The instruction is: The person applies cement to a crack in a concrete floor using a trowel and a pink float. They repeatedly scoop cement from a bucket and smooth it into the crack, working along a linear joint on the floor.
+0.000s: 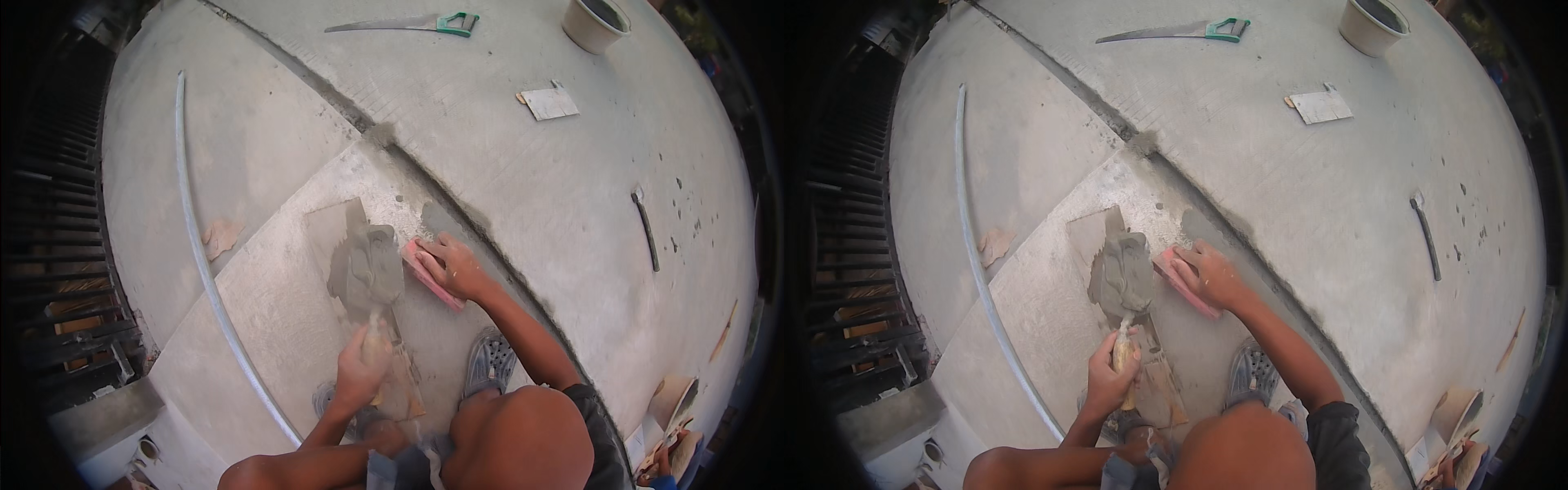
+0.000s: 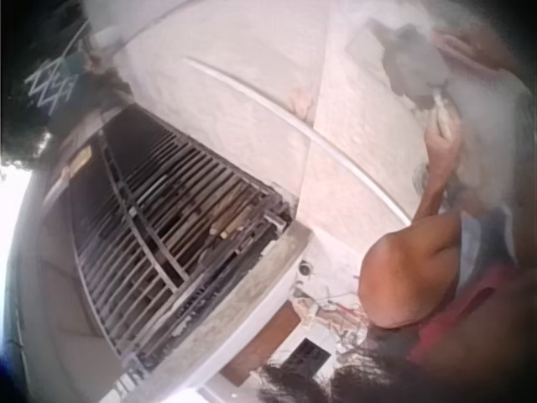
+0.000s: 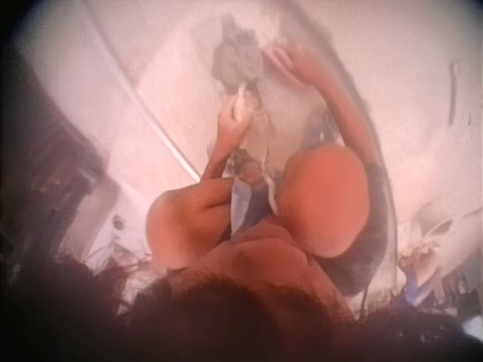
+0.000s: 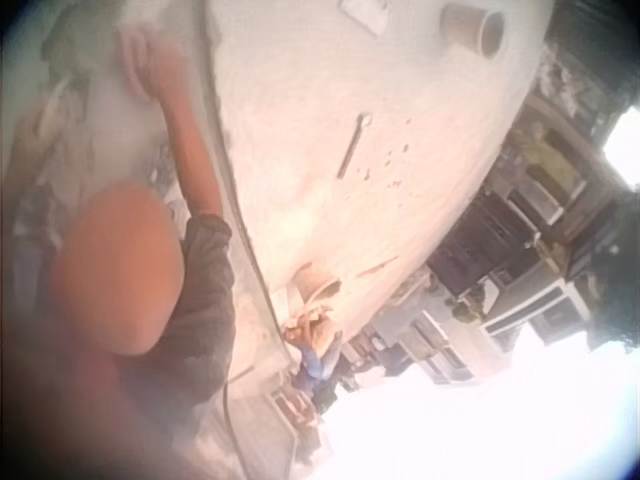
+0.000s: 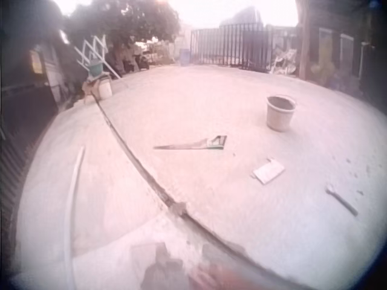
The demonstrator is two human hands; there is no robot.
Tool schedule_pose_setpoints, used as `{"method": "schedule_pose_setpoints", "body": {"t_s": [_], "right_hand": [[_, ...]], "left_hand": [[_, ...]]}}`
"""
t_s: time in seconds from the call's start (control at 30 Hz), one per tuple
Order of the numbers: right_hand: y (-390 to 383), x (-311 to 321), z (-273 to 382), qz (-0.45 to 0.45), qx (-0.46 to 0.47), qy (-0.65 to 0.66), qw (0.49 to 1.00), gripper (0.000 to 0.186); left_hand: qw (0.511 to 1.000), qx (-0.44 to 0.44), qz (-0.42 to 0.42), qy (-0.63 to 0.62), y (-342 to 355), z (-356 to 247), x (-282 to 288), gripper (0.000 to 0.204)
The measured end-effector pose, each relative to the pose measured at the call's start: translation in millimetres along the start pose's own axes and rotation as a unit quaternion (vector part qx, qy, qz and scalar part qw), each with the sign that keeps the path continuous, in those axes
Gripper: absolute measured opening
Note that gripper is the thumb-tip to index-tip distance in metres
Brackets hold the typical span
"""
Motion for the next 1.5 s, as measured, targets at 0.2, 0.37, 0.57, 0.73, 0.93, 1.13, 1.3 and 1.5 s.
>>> {"method": "schedule_pose_setpoints", "body": {"t_s": [0.2, 0.37, 0.57, 0.73, 0.93, 1.13, 1.3, 1.5], "right_hand": [[45.0, -14.7, -23.4, -0.171, 0.041, -0.128, 0.976, 0.037], [24.9, -11.7, 1.6, -0.063, 0.022, -0.032, 0.997, 0.038], [41.1, -16.2, 2.1, -0.059, -0.010, -0.049, 0.997, 0.040], [18.0, 50.4, 23.6, -0.003, -0.090, 0.169, 0.982, 0.036], [-0.6, 57.8, 76.7, 0.059, -0.104, 0.347, 0.930, 0.033], [-66.4, -0.6, 88.4, -0.034, -0.296, 0.434, 0.850, 0.038], [-61.7, -22.4, 88.2, -0.002, -0.210, 0.386, 0.898, 0.033], [-68.3, -39.8, 82.9, -0.030, -0.291, 0.462, 0.837, 0.031]], "left_hand": [[1.000, -0.022, 0.006, 0.019, 3.5, 5.7, -5.3, 0.045], [1.000, -0.025, -0.016, -0.004, -0.8, 4.9, -1.5, 0.044], [0.999, -0.016, -0.026, 0.012, 3.8, -1.8, 10.0, 0.045], [0.998, 0.004, 0.004, 0.059, 6.5, -17.4, 17.9, 0.041], [0.994, 0.011, 0.034, 0.099, 11.6, -35.5, 36.4, 0.043], [0.986, -0.098, -0.011, 0.133, 14.0, -31.4, 18.1, 0.046], [0.981, -0.059, 0.065, 0.176, 9.6, -44.1, 26.1, 0.045], [0.967, -0.117, 0.061, 0.218, 0.7, -42.9, 20.4, 0.038]]}}
Point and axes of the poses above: each hand's wrist, its own y-axis towards the middle knuckle, its own x-axis out of the back of the hand, z = x × y, the point moved 1 cm from there along y, towards the middle knuckle, and after that the axes turned 14 degrees about -z, right-handed, at the moved point
